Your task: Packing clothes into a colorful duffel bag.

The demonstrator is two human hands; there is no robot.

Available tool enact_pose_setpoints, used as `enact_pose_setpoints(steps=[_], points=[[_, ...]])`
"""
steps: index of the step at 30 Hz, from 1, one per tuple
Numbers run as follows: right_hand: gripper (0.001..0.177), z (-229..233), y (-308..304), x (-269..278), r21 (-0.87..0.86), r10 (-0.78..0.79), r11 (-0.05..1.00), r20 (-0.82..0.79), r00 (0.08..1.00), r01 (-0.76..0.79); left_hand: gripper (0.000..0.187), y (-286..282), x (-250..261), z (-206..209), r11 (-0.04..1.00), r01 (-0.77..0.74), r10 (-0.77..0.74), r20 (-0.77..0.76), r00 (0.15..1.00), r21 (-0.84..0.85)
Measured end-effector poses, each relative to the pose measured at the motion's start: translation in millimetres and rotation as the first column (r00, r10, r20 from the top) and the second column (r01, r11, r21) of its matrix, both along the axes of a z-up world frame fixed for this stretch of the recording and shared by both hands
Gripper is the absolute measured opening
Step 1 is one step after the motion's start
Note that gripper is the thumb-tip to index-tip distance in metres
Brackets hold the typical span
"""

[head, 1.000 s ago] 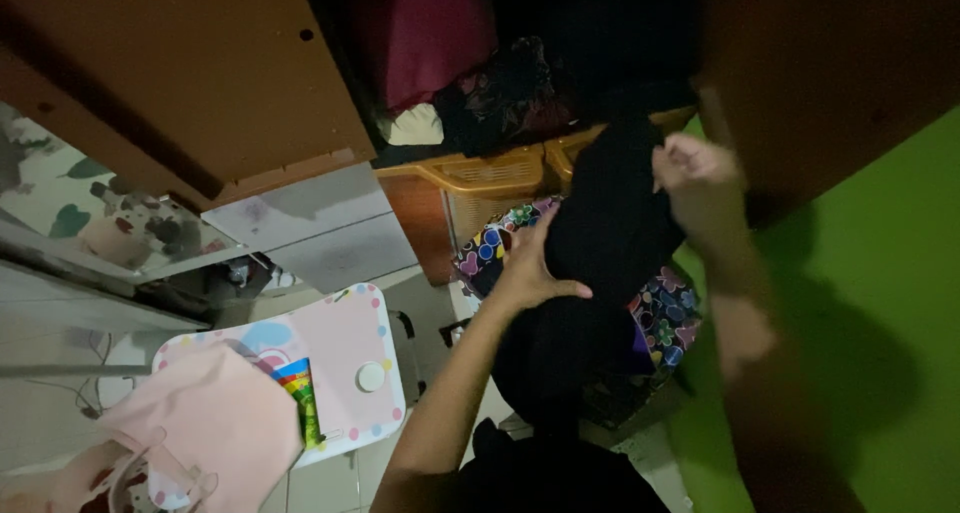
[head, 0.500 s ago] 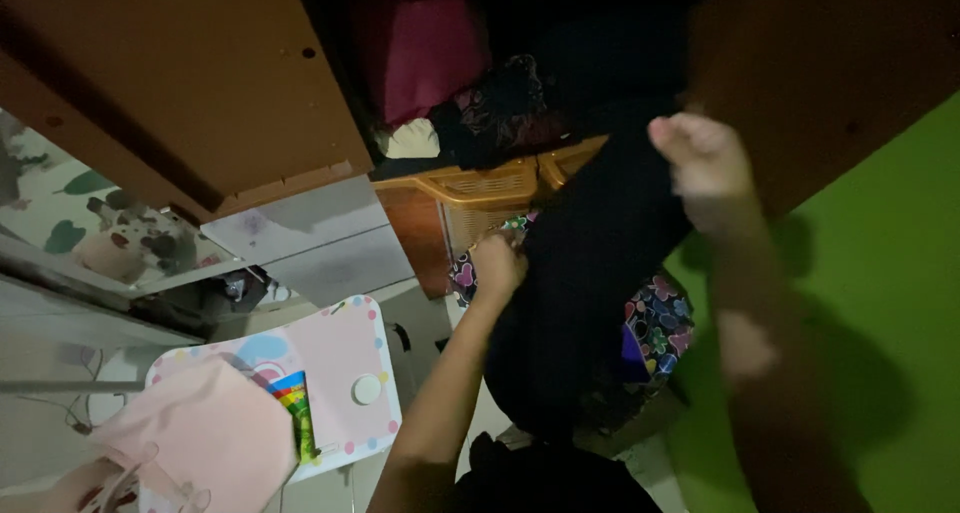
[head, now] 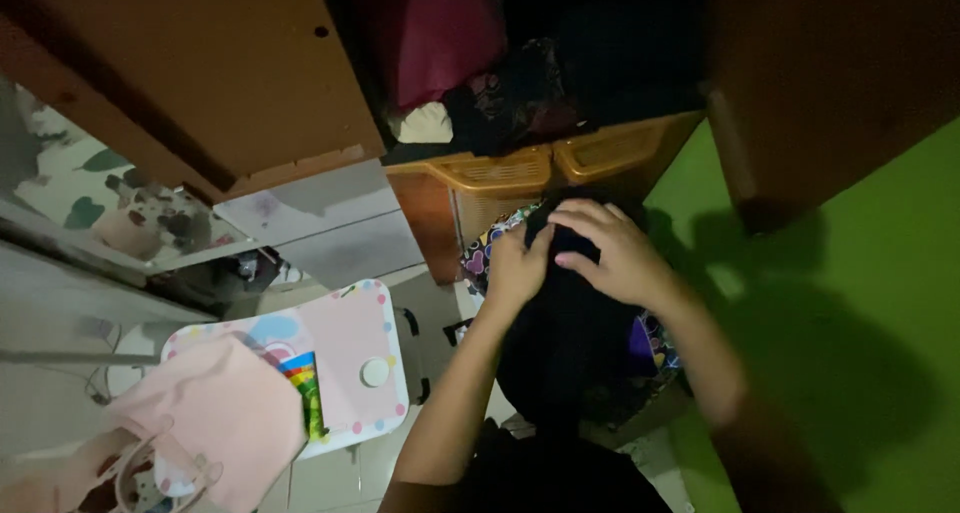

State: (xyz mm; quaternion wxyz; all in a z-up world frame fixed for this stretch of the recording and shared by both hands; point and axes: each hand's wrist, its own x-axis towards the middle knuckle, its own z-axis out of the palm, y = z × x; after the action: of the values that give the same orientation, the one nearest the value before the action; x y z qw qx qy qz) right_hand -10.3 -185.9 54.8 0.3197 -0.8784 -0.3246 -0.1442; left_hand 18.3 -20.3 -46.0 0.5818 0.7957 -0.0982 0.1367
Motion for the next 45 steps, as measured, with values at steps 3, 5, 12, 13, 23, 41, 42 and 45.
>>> enact_pose_setpoints(steps=[3, 5, 12, 13, 23, 41, 42, 45], points=[[0.048, -0.8, 5.0, -9.5, -0.044, -0.040, 0.998, -0.028, 0.999, 0.039, 0.032, 3.2, -2.8, -13.7, 0.994, 0.022, -0.019, 0.038, 0.999, -0.103], [0.040, -15.2, -2.7, -8.0, -0.068, -0.066, 0.996, -0.053, 0.996, 0.063, 0.033, 5.7, -4.6, -13.8, 0.996, -0.015, 0.014, -0.013, 1.000, -0.092], [0.018, -67.6, -58.8, 4.3, -0.230, -0.239, 0.950, -0.109, 0.965, 0.210, 0.040, 42.0, 11.4, -15.8, 0.968, -0.180, 0.136, -0.236, 0.962, -0.175], [0.018, -68.3, -63.5, 3.5, -0.230, -0.235, 0.951, -0.111, 0.966, 0.205, 0.040, 42.1, 13.4, -23.9, 0.967, -0.184, 0.140, -0.238, 0.961, -0.175], [0.014, -20.9, -19.9, -33.4, -0.020, -0.194, 0.980, 0.145, 0.970, 0.199, 0.034, 4.3, -9.8, 7.5, 0.957, -0.101, 0.072, -0.116, 0.991, -0.270], [0.024, -77.4, -18.6, 7.4, -0.289, -0.241, 0.945, -0.286, 0.927, 0.156, 0.044, -11.7, 2.0, -14.0, 0.287, -0.212, -0.565, -0.344, 0.750, -0.934], [0.020, -80.2, -18.6, 7.2, -0.254, -0.240, 0.954, -0.316, 0.918, 0.162, 0.044, -10.9, 1.0, -12.6, 0.242, -0.212, -0.595, -0.317, 0.738, -0.947], [0.017, -115.2, -38.9, 19.5, -0.152, -0.204, 0.975, -0.343, 0.917, 0.161, 0.043, -15.5, 2.6, -17.1, 0.152, -0.163, -0.644, -0.222, 0.732, -0.975]])
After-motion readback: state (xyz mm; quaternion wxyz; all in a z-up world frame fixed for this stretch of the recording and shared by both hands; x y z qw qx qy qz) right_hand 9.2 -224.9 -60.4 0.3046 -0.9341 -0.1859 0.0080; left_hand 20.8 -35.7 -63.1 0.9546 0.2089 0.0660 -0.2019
